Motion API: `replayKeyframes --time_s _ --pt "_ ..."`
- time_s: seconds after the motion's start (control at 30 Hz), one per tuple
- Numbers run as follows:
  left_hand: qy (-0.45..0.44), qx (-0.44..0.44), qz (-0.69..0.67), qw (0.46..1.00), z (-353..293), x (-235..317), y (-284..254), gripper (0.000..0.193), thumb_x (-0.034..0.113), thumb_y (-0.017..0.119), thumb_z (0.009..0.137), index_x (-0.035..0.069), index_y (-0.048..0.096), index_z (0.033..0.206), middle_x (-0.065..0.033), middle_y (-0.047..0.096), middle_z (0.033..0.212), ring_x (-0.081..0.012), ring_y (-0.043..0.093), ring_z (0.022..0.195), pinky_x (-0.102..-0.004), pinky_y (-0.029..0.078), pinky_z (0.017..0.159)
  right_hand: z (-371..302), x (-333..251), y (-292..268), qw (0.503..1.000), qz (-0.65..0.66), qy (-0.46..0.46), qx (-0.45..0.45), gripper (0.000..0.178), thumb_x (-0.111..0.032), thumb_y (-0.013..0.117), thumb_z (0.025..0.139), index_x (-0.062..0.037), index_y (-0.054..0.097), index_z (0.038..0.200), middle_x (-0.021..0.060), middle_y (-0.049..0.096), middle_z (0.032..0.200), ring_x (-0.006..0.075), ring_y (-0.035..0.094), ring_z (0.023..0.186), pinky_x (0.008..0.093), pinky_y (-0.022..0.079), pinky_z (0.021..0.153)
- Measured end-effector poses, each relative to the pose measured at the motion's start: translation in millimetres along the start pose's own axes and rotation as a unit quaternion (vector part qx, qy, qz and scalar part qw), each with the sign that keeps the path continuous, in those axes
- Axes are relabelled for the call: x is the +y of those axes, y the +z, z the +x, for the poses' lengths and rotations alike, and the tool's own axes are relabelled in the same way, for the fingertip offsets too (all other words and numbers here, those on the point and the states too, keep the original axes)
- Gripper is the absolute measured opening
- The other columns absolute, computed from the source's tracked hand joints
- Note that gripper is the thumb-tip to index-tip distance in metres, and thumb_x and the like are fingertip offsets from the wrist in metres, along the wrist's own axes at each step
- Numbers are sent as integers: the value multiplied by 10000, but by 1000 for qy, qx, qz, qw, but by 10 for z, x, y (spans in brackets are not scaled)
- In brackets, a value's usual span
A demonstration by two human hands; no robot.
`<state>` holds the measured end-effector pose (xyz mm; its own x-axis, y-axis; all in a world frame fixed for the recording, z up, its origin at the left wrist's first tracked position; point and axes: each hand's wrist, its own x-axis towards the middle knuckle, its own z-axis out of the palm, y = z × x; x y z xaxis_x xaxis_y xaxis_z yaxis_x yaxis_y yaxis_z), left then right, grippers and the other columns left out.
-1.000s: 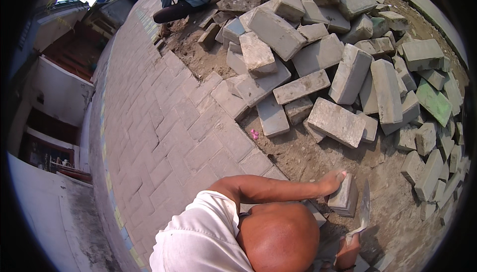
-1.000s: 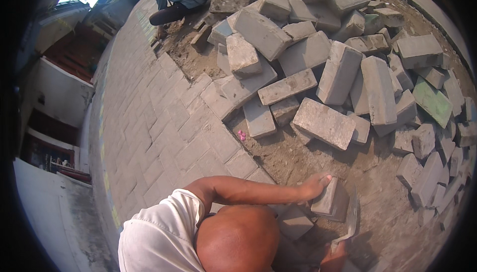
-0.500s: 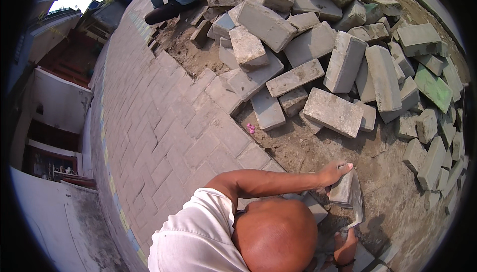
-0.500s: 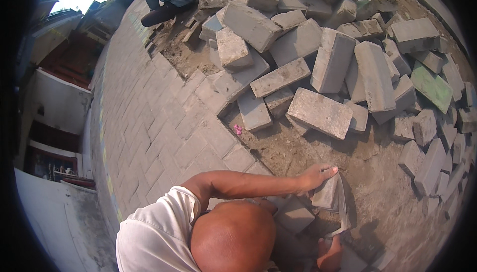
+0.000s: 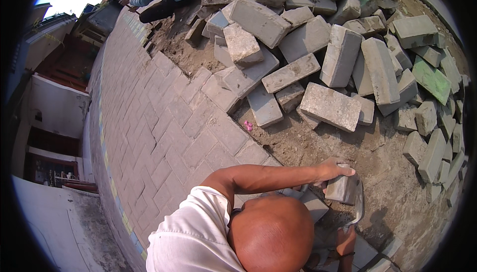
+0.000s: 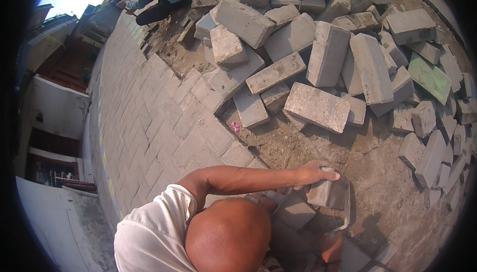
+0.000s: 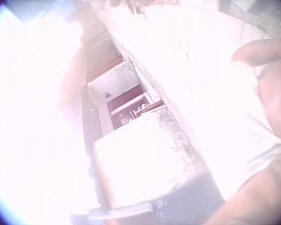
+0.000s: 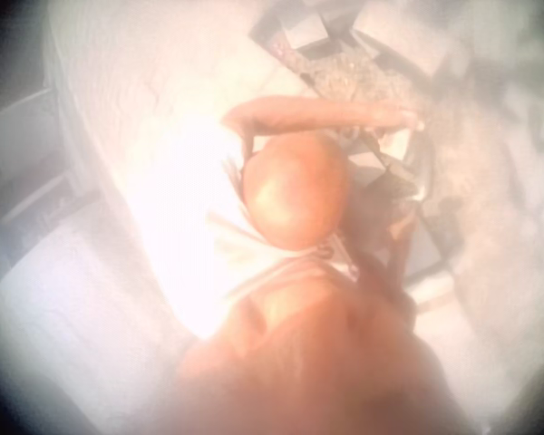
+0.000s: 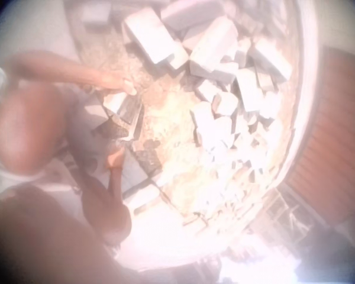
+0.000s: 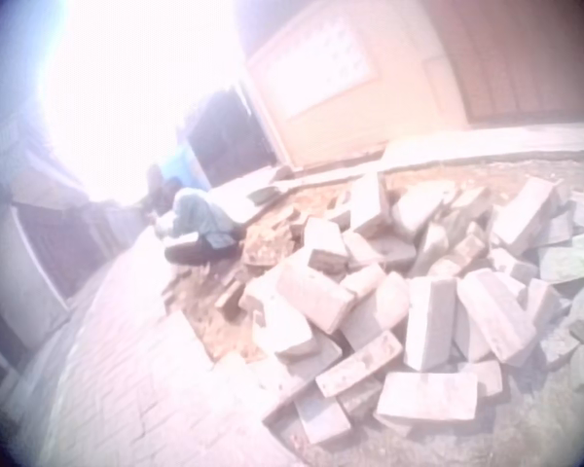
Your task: The person uses a trowel to apply mortar to the top of a concrete block and places it onto a prepared bed of mortar. The person repeats this process, laying blocks in a staggered pattern to form a paved surface.
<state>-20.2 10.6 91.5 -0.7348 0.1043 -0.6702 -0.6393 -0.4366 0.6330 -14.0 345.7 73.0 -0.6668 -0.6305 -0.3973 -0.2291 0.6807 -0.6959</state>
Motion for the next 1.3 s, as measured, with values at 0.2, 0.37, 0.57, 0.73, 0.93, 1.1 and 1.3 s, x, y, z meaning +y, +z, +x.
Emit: replayKeyframes --time_s 0.2,0.37,0.57,0.73,0.93,1.1,1.3 --pt "-7 25 6 1000 -13 24 12 693 453 797 799 10 554 1274 -188 615 1177 -322 668 995 -505 587 508 -102 -222 -167 983 116 140 14 351 -140 627 881 70 518 1139 238 599 840 408 589 728 472 485 700" --pt "-24 -16 23 999 16 114 52 684 446 787 804 14 546 1276 -185 614 1176 -333 660 1013 -511 594 525 -124 213 -12 999 -8 -29 15 309 -103 625 895 79 490 1104 167 561 741 295 611 682 412 478 585" --pt "-60 -34 16 997 22 81 -7 679 459 733 843 34 519 1327 -201 590 1236 -374 616 1113 -586 589 622 -40 -385 -267 948 125 289 -43 293 -92 648 865 77 519 1066 192 572 758 374 627 731 468 482 688" --pt "-129 -99 -3 987 259 -26 -122 662 490 673 868 46 540 1341 -223 610 1266 -431 615 1130 -698 525 782 -162 -295 -50 998 43 45 15 263 -94 639 869 59 545 1063 214 623 821 390 639 742 455 485 702" --pt "-204 -155 67 964 260 293 -15 642 466 639 855 10 553 1297 -234 641 1216 -404 657 1082 -590 569 829 -188 -627 -326 988 80 131 -13 416 -282 646 912 9 563 1198 275 678 955 524 617 937 505 502 793" --pt "-225 -118 74 964 203 355 -58 695 497 617 875 25 480 1366 -238 613 1245 -379 658 1069 -569 576 818 -92 197 -201 962 -43 254 -92 438 -326 599 930 28 507 1171 324 654 936 534 591 979 580 462 873" --pt "-283 -131 63 948 302 327 36 853 622 608 875 19 410 1446 -259 519 1379 -394 578 1198 -598 515 902 -253 -484 -249 974 70 194 -91 435 -296 584 925 46 495 1178 333 656 961 522 616 973 570 472 870"
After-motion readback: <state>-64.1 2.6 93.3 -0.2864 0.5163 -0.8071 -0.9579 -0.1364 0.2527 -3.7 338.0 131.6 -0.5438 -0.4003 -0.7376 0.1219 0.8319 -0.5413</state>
